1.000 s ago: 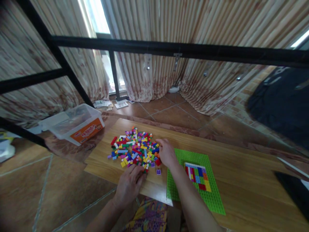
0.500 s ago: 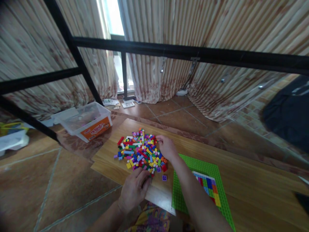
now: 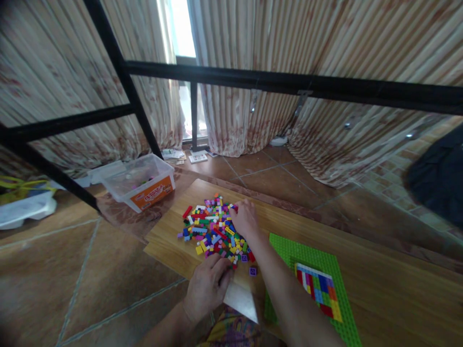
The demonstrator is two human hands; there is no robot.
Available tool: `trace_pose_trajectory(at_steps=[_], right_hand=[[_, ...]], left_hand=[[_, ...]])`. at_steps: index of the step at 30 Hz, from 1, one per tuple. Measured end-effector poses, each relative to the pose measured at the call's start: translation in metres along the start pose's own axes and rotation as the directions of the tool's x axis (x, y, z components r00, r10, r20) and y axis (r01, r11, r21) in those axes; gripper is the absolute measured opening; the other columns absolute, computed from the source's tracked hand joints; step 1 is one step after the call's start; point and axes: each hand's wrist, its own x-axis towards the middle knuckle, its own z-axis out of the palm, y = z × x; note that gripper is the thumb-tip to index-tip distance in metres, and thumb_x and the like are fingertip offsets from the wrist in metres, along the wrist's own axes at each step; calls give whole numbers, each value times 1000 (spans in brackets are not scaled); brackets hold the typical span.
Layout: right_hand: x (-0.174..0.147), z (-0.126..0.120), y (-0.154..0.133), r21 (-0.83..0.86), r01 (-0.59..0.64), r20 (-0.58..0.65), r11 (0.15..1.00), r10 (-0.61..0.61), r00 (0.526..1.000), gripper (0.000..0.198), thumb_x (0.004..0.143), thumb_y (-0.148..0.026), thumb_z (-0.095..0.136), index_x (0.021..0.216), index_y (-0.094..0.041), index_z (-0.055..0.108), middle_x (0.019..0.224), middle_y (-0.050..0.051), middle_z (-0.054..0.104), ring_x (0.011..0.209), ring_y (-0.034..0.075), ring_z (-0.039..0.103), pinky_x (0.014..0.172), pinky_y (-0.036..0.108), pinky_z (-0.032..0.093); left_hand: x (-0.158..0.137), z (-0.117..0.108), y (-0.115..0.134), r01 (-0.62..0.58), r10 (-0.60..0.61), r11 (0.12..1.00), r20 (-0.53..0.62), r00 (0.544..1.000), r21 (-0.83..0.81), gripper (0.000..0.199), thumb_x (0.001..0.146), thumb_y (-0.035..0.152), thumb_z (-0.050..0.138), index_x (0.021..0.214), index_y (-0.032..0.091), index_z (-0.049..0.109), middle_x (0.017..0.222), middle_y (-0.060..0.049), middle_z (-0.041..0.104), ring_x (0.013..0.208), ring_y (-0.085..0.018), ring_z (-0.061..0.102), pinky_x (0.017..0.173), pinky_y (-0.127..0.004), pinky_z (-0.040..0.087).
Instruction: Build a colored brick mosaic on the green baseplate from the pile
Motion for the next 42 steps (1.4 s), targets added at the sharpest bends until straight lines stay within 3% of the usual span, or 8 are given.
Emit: trace_pose_trajectory(at_steps=[5,8,11,15,19,24,37,42], right_hand=[[-41,-10,-4,371,78,-59,925,-60,996,34,89,-37,48,114,-18,62,104,9,70,95,20,63,87,35,47],[-77,-13,-7,537,60,-50,841,-40,998,30,87,-40,52,110,-24,63,101,4,70,91,18,64,83,33,49],[-111,-13,-10,693,20,-28,721,-2,1000,28,82,-36,60,108,-25,66,104,3,67,92,16,64,82,31,51],[-138,-13,-17,770,-27,27,637,9,1000,28,79,-32,64,105,-25,69,104,3,67,91,16,63,84,31,51],[-149,-15,-21,797,-85,72,598,47,996,31,76,-31,68,106,-25,68,98,2,69,89,16,64,86,33,50],[-158,-19,-22,885,-138,134,445,39,990,31,74,-32,71,104,-24,68,89,0,71,80,14,65,78,30,52],[-173,-17,-24,946,-184,142,266,170,975,24,67,-35,77,87,-22,74,79,2,75,70,15,67,69,29,55],[-177,-15,-21,957,-233,201,174,179,963,29,66,-40,78,88,-22,75,75,1,74,65,14,66,65,29,56]], left_hand=[[4,-1,0,88,-87,993,9,996,-73,16,89,15,49,94,21,63,88,-4,63,81,-18,61,71,-29,50],[7,-5,-1,168,-179,953,-21,984,-252,18,88,14,50,99,21,63,94,-5,64,86,-18,62,77,-30,50],[10,-13,-1,251,-312,801,-21,950,-543,23,91,24,50,113,21,60,103,-6,66,94,-18,62,85,-32,49],[17,-26,3,289,-432,481,63,900,-828,30,90,39,53,112,20,60,100,-6,68,89,-18,63,80,-30,50],[21,-37,12,267,-336,308,158,928,-913,24,79,39,69,91,17,67,79,-2,68,74,-14,61,74,-26,49],[14,-44,15,345,-382,163,263,886,-924,26,73,36,76,91,17,71,74,0,66,64,-11,57,65,-23,46],[4,-43,26,392,-401,206,288,869,-896,25,74,39,74,78,14,71,64,0,61,58,-9,49,58,-21,39],[2,-37,26,435,-418,72,369,830,-898,29,72,42,76,78,14,70,57,1,58,56,-9,51,58,-21,40]])
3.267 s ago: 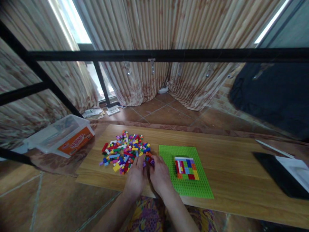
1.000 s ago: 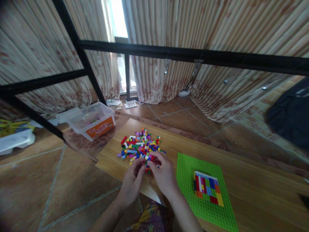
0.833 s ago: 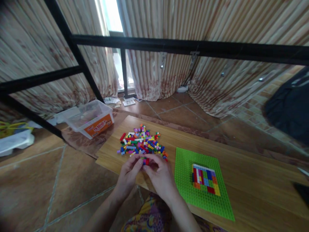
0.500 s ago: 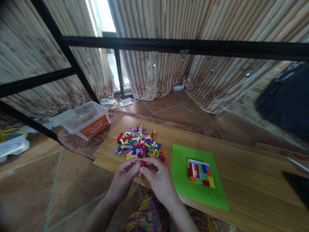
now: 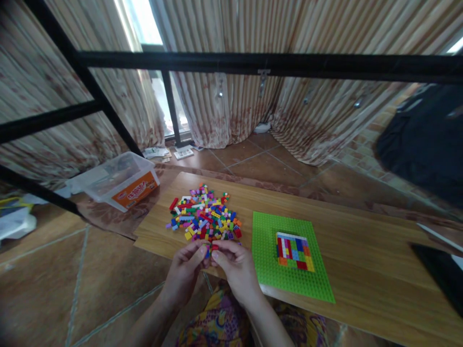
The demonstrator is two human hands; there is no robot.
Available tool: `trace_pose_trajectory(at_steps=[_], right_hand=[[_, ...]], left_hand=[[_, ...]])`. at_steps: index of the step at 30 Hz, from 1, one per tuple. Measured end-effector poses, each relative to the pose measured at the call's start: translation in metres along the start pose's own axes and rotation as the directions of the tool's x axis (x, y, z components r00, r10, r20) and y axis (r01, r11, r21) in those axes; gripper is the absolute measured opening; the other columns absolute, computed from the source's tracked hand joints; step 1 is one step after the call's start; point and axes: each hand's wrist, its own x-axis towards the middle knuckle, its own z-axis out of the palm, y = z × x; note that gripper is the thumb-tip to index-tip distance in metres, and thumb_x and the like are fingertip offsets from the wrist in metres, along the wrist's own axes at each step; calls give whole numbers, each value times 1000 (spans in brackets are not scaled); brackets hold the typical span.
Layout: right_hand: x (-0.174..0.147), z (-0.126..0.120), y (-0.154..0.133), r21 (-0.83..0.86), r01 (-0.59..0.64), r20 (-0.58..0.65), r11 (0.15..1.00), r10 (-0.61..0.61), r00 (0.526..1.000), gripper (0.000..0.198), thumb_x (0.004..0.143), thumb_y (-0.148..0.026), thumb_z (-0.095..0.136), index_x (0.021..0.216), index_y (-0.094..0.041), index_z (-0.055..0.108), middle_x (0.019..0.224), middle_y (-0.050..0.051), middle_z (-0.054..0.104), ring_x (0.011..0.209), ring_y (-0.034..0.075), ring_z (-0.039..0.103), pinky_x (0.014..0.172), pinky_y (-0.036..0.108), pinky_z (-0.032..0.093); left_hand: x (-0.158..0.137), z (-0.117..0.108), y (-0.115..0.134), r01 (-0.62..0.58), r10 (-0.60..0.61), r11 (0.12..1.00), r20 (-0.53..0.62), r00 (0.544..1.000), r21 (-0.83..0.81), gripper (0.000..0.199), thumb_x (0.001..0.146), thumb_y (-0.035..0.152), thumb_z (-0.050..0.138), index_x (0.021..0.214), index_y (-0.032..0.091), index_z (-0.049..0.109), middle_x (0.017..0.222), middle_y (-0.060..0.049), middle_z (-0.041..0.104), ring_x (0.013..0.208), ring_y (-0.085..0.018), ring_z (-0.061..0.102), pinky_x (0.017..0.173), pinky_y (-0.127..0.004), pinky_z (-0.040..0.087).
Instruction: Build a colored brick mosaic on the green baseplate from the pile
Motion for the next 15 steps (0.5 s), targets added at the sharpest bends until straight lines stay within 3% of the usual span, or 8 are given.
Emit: trace_pose_trajectory(at_steps=[5,7,10,12,15], right_hand=[[8,-17,1,-13,32,-108,999,-33,994,36,67,-45,76,94,-22,74,81,3,74,70,16,67,69,33,57],[16,-31,1,-147,79,-202,986,-108,973,37,69,-46,74,96,-21,73,84,4,74,74,18,68,73,36,57],[28,-53,2,-468,95,-288,879,-253,924,36,75,-46,66,99,-21,72,96,8,74,86,21,68,81,40,55],[35,-62,5,-659,76,-265,748,-327,907,34,79,-43,59,102,-20,71,101,8,73,91,22,67,86,42,53],[43,-63,10,-827,59,-188,560,-374,908,34,84,-36,50,107,-19,69,105,10,71,94,24,66,88,44,51]], left_hand=[[8,-2,8,162,-167,979,-27,986,-122,37,64,42,82,85,14,69,59,3,57,53,-6,49,56,-19,40],[16,-8,15,108,-111,993,-81,990,-42,38,63,42,82,87,15,69,64,4,58,54,-6,50,57,-19,41],[37,-20,25,-85,122,963,-131,984,256,31,70,40,75,90,16,69,71,1,63,61,-10,54,60,-21,44],[55,-29,31,-193,291,847,-127,948,496,23,75,35,69,89,17,70,74,-1,66,67,-13,58,65,-23,46],[79,-38,40,-231,435,556,-42,900,799,17,81,26,62,93,18,71,88,-5,70,80,-18,63,77,-29,49]])
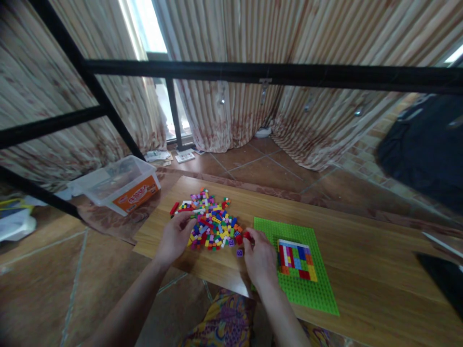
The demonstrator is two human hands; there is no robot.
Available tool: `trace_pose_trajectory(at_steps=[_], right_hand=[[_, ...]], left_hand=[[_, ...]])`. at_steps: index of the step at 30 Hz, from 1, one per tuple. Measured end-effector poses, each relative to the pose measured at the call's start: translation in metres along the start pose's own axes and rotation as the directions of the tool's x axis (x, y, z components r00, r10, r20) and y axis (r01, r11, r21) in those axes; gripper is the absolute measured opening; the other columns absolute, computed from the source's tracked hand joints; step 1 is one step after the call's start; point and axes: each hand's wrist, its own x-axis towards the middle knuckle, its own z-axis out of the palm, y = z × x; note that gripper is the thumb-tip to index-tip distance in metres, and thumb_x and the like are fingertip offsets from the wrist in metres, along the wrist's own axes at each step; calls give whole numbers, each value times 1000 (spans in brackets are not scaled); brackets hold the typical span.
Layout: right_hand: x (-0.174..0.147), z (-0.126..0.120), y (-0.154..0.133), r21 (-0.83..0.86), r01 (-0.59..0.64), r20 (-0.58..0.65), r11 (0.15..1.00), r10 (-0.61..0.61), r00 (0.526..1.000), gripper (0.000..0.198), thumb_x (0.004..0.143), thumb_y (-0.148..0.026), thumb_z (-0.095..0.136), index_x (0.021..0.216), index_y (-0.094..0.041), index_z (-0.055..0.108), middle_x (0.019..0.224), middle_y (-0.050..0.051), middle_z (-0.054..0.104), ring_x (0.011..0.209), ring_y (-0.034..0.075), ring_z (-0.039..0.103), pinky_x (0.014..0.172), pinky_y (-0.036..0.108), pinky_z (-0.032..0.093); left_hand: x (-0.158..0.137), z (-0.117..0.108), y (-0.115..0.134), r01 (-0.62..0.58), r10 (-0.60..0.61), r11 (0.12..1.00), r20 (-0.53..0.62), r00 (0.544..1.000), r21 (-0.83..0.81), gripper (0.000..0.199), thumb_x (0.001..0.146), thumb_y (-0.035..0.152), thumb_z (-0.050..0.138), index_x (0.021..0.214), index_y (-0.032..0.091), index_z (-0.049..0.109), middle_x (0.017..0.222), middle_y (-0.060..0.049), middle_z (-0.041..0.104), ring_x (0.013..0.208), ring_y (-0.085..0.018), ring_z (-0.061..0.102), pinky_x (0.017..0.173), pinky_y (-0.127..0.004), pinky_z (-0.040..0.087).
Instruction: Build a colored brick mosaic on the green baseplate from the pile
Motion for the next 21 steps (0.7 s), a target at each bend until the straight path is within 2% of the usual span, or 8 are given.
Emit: trace_pose_trajectory(at_steps=[3,7,12,15,17,19,21], right_hand=[[1,8,1,-96,34,10,995,-33,999,37,84,-30,47,114,-18,66,108,12,70,97,24,66,89,43,50],[-1,10,3,-71,59,32,996,-57,998,39,83,-28,46,116,-17,63,107,10,70,96,22,66,89,41,50],[-3,6,9,1,63,14,998,-63,998,39,86,-30,44,117,-18,63,107,10,70,95,21,66,87,40,51],[-6,8,14,34,77,-9,997,-76,997,38,88,-35,44,115,-17,65,110,11,70,97,22,65,87,41,52],[-8,10,16,49,102,-44,994,-100,994,36,90,-38,44,111,-18,66,110,11,70,98,23,64,88,42,51],[-9,12,17,56,137,-73,989,-132,988,35,91,-38,44,106,-19,68,109,11,70,100,23,64,89,42,50],[-9,13,18,62,158,-79,986,-153,985,33,91,-38,44,104,-20,69,107,11,70,100,23,64,90,41,50]], left_hand=[[14,-2,-3,-98,82,957,70,994,274,25,82,16,57,103,17,70,103,-11,71,96,-23,65,89,-36,48],[17,-8,-3,-127,60,901,171,983,415,46,77,3,50,118,16,66,116,-12,69,104,-24,65,94,-35,47],[26,-19,-2,-66,31,892,85,996,448,48,77,3,46,118,16,67,108,-12,72,98,-25,66,89,-35,49],[49,-21,0,-66,55,908,39,998,413,44,79,6,45,115,16,68,103,-11,73,95,-24,66,88,-35,49],[71,-18,2,-78,72,913,30,997,400,43,81,8,46,119,14,66,108,-12,72,99,-23,65,92,-33,48],[94,-12,5,-111,79,912,97,992,395,45,81,10,47,122,12,64,119,-13,68,105,-23,64,96,-33,46],[115,-3,8,-146,92,912,156,983,384,44,80,9,48,120,12,65,121,-14,67,108,-23,63,98,-32,46]])
